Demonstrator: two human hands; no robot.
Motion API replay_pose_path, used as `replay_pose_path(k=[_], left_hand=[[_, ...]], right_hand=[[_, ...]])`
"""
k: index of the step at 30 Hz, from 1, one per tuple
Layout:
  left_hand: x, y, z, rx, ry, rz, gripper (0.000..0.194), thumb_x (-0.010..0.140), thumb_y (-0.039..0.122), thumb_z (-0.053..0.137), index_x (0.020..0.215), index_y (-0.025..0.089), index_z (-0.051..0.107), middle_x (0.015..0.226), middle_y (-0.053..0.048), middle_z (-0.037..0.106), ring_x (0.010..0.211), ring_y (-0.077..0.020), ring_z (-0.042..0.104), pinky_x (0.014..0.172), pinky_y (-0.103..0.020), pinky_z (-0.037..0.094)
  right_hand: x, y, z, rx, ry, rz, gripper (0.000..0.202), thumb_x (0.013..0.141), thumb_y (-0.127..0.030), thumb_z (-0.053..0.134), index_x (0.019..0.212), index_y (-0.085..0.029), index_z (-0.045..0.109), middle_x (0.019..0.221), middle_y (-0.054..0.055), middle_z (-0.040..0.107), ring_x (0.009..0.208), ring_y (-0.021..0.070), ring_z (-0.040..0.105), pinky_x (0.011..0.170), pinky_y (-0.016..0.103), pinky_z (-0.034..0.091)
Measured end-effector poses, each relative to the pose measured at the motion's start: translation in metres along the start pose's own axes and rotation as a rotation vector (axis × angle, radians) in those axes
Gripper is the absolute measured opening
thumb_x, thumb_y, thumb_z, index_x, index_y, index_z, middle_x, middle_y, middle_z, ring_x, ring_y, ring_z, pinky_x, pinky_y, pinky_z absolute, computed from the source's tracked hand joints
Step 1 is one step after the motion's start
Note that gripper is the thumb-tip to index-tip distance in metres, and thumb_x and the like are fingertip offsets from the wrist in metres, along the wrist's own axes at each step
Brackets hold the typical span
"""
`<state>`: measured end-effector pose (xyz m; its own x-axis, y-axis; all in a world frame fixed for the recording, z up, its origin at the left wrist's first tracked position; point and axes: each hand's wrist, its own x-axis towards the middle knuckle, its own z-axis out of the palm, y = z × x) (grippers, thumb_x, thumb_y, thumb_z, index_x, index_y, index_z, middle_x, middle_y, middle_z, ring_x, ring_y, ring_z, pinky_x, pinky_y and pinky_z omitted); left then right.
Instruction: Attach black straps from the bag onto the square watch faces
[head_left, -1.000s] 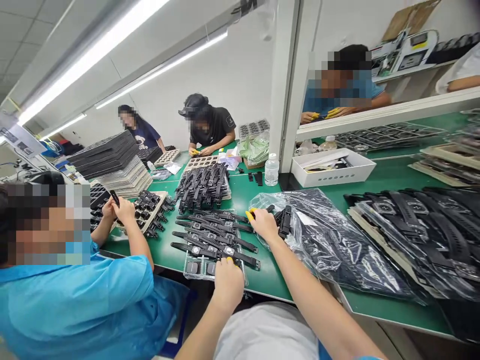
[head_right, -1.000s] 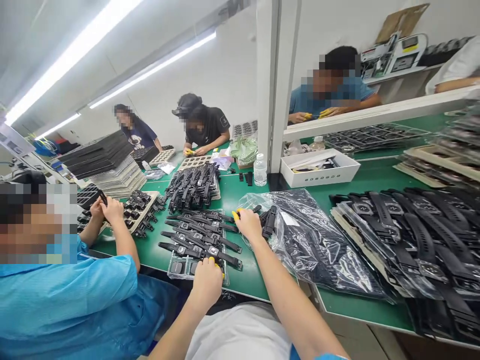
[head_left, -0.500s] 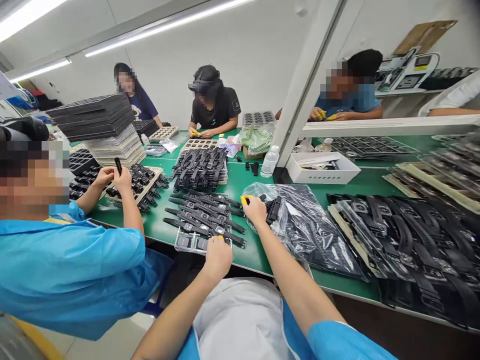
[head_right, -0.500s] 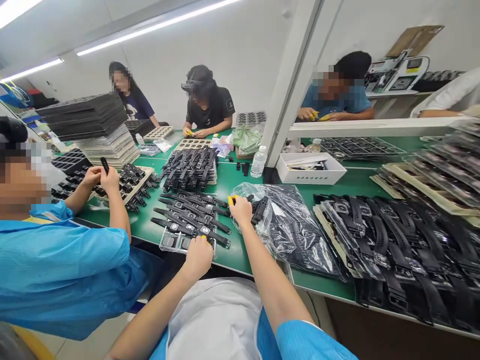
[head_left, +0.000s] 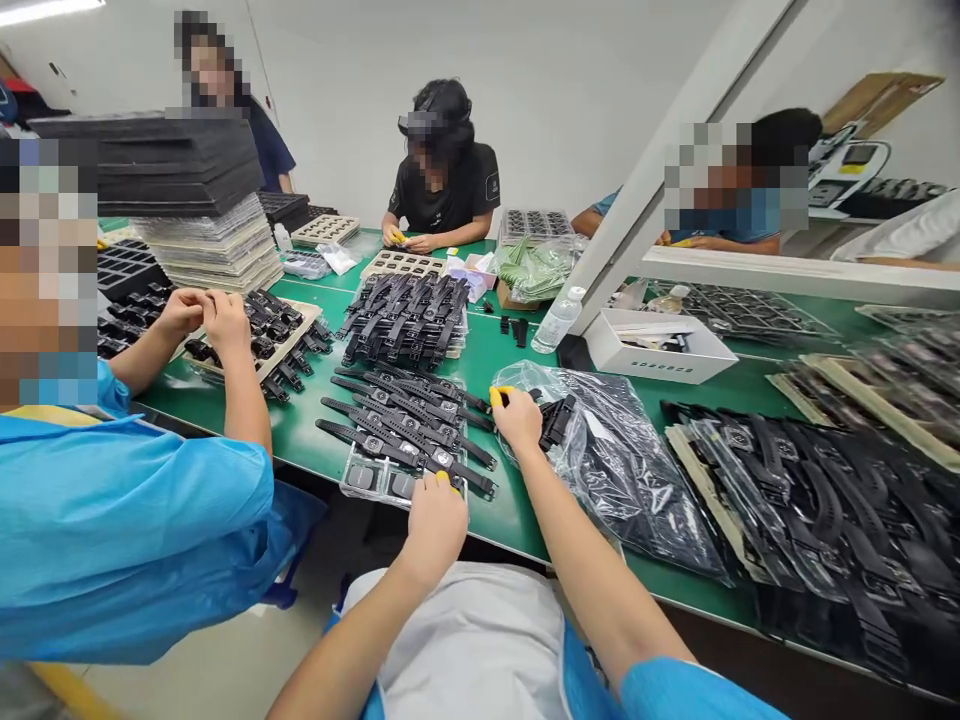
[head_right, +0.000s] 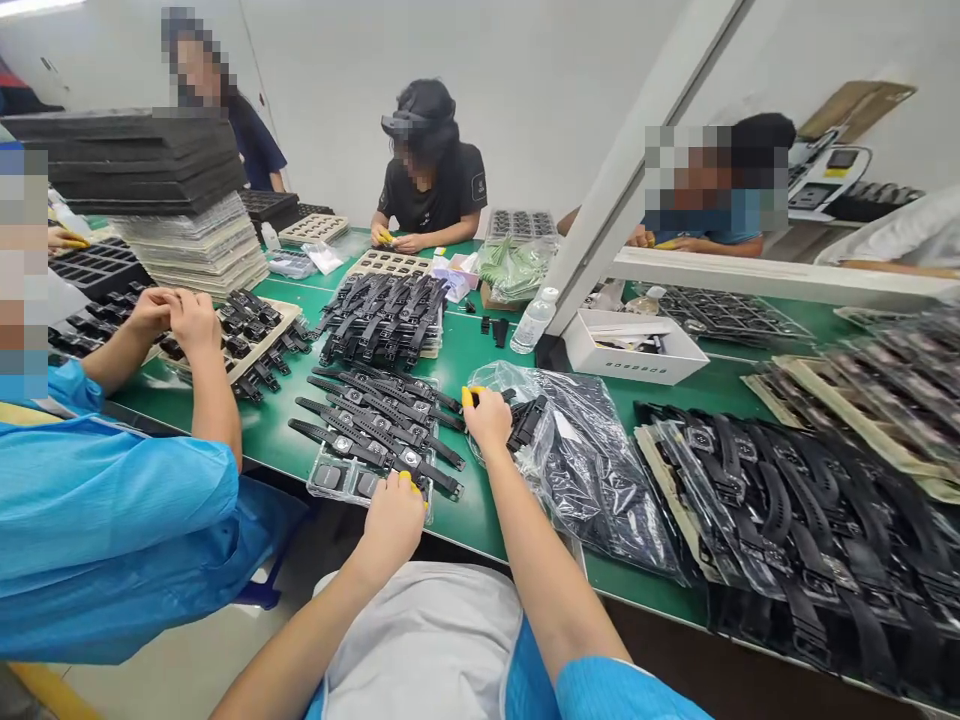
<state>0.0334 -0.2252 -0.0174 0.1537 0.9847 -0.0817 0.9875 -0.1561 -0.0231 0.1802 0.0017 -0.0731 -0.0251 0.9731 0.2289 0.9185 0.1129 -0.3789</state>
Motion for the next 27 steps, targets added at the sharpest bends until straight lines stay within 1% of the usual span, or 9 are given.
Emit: replay_pose_path(k=[4,8,10,13,15,18,21,24,27], left_hand=[[-0.001,-0.004,-0.002,-0.07,0.007,0.022,0.019,0.099,0.013,0.056,0.1,0.009,0.075,0.102,-0.018,0.067,0.098,-0.0279,0.06,0.078,-0.038,0.04],[-0.003,-0.005,-0.012,-0.118,-0.049,0.042,0.022,0.102,0.016,0.053,0.104,0.007,0.074,0.106,-0.019,0.066,0.101,-0.0289,0.06,0.08,-0.039,0.04],[-0.003,-0.006,-0.016,-0.139,-0.079,0.046,0.024,0.102,0.015,0.052,0.107,0.007,0.074,0.108,-0.02,0.066,0.103,-0.03,0.06,0.081,-0.04,0.04],[-0.004,-0.006,-0.019,-0.153,-0.118,0.022,0.024,0.101,0.013,0.051,0.107,0.008,0.073,0.109,-0.019,0.065,0.103,-0.0297,0.059,0.082,-0.04,0.041],[-0.004,-0.007,-0.019,-0.155,-0.131,0.015,0.023,0.101,0.015,0.052,0.107,0.009,0.073,0.109,-0.018,0.065,0.103,-0.0292,0.059,0.083,-0.04,0.042],[-0.004,-0.01,-0.02,-0.15,-0.14,0.003,0.023,0.102,0.024,0.054,0.108,0.011,0.073,0.11,-0.017,0.065,0.103,-0.0285,0.059,0.083,-0.04,0.043],[-0.003,-0.013,-0.021,-0.14,-0.152,-0.002,0.027,0.104,0.032,0.055,0.105,0.012,0.073,0.106,-0.015,0.065,0.102,-0.028,0.059,0.082,-0.039,0.043],[-0.004,-0.015,-0.023,-0.123,-0.16,0.026,0.026,0.104,0.031,0.055,0.101,0.014,0.073,0.103,-0.014,0.066,0.099,-0.0272,0.06,0.08,-0.039,0.043],[-0.004,-0.016,-0.025,-0.09,-0.148,0.064,0.023,0.104,0.027,0.054,0.1,0.014,0.072,0.102,-0.012,0.067,0.097,-0.0268,0.06,0.08,-0.04,0.044]], right_hand=[[-0.001,0.005,0.002,0.015,-0.001,0.036,0.042,0.101,-0.036,0.046,0.122,-0.014,0.075,0.112,0.018,0.073,0.1,0.0282,0.062,0.083,0.035,0.042],[-0.001,0.014,0.005,0.039,-0.036,0.063,0.047,0.1,-0.04,0.045,0.126,-0.013,0.074,0.113,0.02,0.073,0.1,0.0301,0.062,0.085,0.037,0.044],[-0.001,0.018,0.007,0.089,-0.012,0.086,0.048,0.099,-0.043,0.046,0.124,-0.013,0.075,0.113,0.02,0.073,0.1,0.0312,0.062,0.085,0.039,0.045],[-0.001,0.022,0.009,0.14,-0.003,0.112,0.049,0.097,-0.046,0.048,0.123,-0.014,0.076,0.115,0.02,0.074,0.1,0.0321,0.063,0.086,0.041,0.046],[-0.001,0.022,0.008,0.159,-0.017,0.114,0.048,0.096,-0.046,0.05,0.12,-0.015,0.077,0.113,0.019,0.074,0.098,0.0323,0.063,0.086,0.042,0.047],[-0.003,0.023,0.006,0.182,-0.033,0.092,0.046,0.094,-0.046,0.051,0.116,-0.017,0.078,0.109,0.018,0.074,0.096,0.0323,0.063,0.084,0.042,0.047],[-0.004,0.026,0.007,0.178,-0.044,0.055,0.044,0.093,-0.044,0.052,0.117,-0.017,0.078,0.108,0.018,0.073,0.096,0.0331,0.062,0.082,0.043,0.047],[-0.005,0.027,0.009,0.159,-0.041,-0.011,0.042,0.093,-0.041,0.052,0.114,-0.016,0.077,0.106,0.019,0.073,0.099,0.0339,0.061,0.081,0.043,0.047],[-0.006,0.025,0.009,0.142,0.0,-0.086,0.04,0.096,-0.041,0.049,0.11,-0.016,0.077,0.106,0.017,0.073,0.102,0.0337,0.06,0.081,0.042,0.046]])
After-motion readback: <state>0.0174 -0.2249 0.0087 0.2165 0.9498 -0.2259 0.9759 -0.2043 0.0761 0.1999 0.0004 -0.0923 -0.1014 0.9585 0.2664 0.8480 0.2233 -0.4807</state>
